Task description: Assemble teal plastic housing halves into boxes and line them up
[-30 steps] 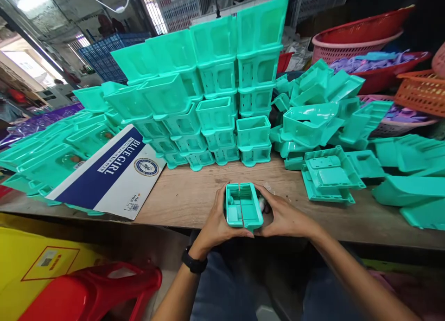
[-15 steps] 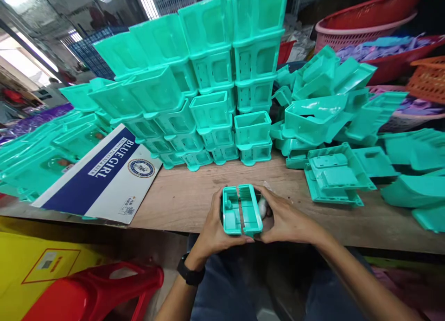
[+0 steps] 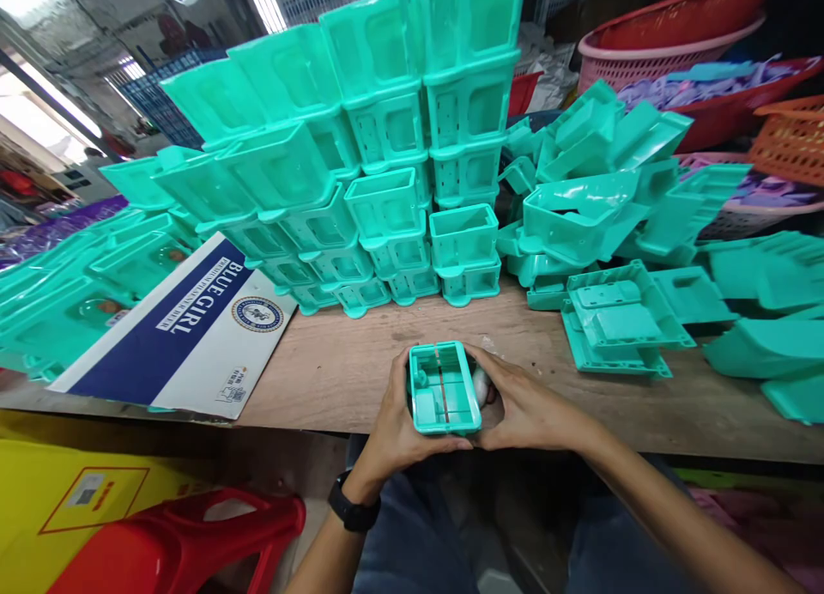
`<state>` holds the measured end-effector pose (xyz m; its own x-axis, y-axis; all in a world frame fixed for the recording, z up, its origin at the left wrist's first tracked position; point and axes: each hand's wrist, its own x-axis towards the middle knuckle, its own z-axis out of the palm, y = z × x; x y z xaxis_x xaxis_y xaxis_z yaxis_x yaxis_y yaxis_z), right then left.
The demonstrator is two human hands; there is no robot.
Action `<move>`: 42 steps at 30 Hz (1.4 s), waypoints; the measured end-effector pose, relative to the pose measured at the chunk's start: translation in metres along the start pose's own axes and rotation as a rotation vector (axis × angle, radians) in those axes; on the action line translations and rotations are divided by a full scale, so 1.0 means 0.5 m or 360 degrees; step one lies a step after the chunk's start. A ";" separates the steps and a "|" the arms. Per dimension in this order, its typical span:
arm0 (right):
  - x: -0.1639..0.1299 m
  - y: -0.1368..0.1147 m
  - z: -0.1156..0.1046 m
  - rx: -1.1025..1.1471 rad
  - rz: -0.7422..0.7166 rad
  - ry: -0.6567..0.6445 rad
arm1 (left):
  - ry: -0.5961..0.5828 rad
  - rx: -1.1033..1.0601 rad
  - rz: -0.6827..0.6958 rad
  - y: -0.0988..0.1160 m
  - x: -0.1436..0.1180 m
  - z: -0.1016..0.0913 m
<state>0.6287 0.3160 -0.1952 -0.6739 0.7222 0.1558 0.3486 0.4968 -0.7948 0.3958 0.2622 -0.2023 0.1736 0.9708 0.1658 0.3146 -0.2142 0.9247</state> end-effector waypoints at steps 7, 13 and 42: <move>0.004 0.005 0.003 0.0070 -0.0033 -0.0002 | 0.0013 0.0059 0.0033 0.011 0.002 -0.006; 0.005 -0.003 0.001 0.0053 -0.0094 -0.0003 | 0.0004 0.0041 -0.0005 0.014 0.001 -0.003; 0.011 -0.015 -0.007 0.0031 -0.0165 -0.0042 | 0.0037 0.0030 0.0040 0.022 -0.003 0.006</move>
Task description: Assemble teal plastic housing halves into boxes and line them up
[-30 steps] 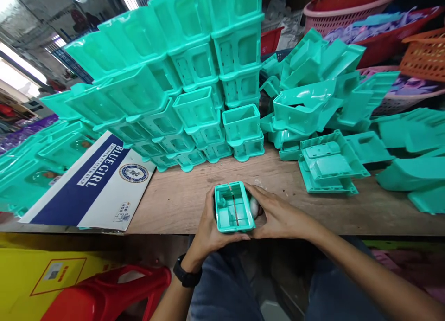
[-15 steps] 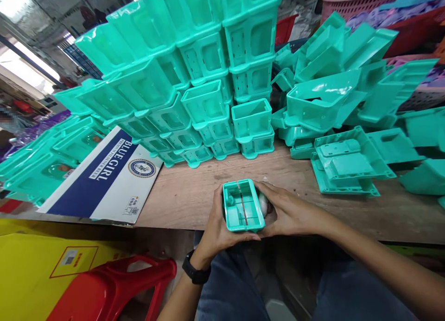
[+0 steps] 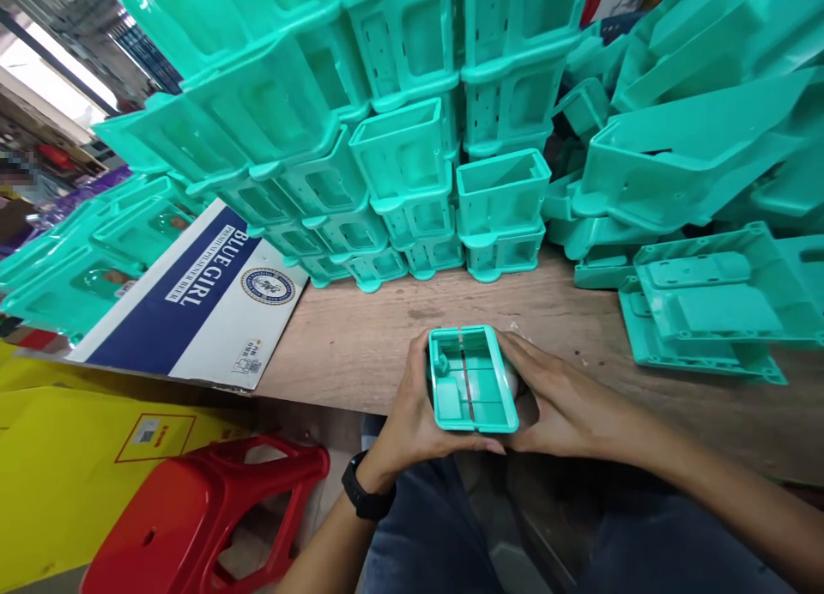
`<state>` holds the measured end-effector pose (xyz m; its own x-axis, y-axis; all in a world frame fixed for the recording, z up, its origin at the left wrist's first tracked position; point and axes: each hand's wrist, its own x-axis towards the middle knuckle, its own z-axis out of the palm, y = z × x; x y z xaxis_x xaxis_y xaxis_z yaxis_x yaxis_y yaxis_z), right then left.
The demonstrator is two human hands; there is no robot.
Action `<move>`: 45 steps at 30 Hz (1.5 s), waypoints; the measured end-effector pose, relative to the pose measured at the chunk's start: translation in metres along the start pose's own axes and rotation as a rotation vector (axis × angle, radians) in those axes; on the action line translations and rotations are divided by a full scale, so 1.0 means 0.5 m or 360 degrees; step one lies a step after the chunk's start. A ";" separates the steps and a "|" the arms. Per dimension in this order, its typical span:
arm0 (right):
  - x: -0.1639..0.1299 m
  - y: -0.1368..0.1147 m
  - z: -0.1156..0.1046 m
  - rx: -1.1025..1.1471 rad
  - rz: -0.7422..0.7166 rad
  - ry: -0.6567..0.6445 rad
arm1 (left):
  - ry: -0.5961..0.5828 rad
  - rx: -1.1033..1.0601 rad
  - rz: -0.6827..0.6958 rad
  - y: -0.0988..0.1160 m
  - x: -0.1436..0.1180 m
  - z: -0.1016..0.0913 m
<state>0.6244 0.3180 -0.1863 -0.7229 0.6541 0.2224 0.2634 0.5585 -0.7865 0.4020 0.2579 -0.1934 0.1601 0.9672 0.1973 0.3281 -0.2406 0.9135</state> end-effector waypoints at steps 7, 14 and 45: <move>-0.002 0.000 -0.001 -0.0022 -0.0038 0.0011 | -0.0004 0.0022 -0.0017 -0.003 -0.005 -0.002; -0.003 -0.003 -0.007 -0.0004 0.0000 -0.0097 | -0.0001 -0.0025 0.0018 -0.001 -0.002 -0.001; -0.033 -0.026 0.094 -0.0318 0.0262 0.0444 | 0.0014 -0.0099 0.0031 -0.027 0.003 -0.008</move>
<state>0.6032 0.2761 -0.2069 -0.4660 0.8417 0.2728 0.5009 0.5051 -0.7029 0.3942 0.2630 -0.2039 0.1575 0.9631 0.2180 0.2662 -0.2540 0.9299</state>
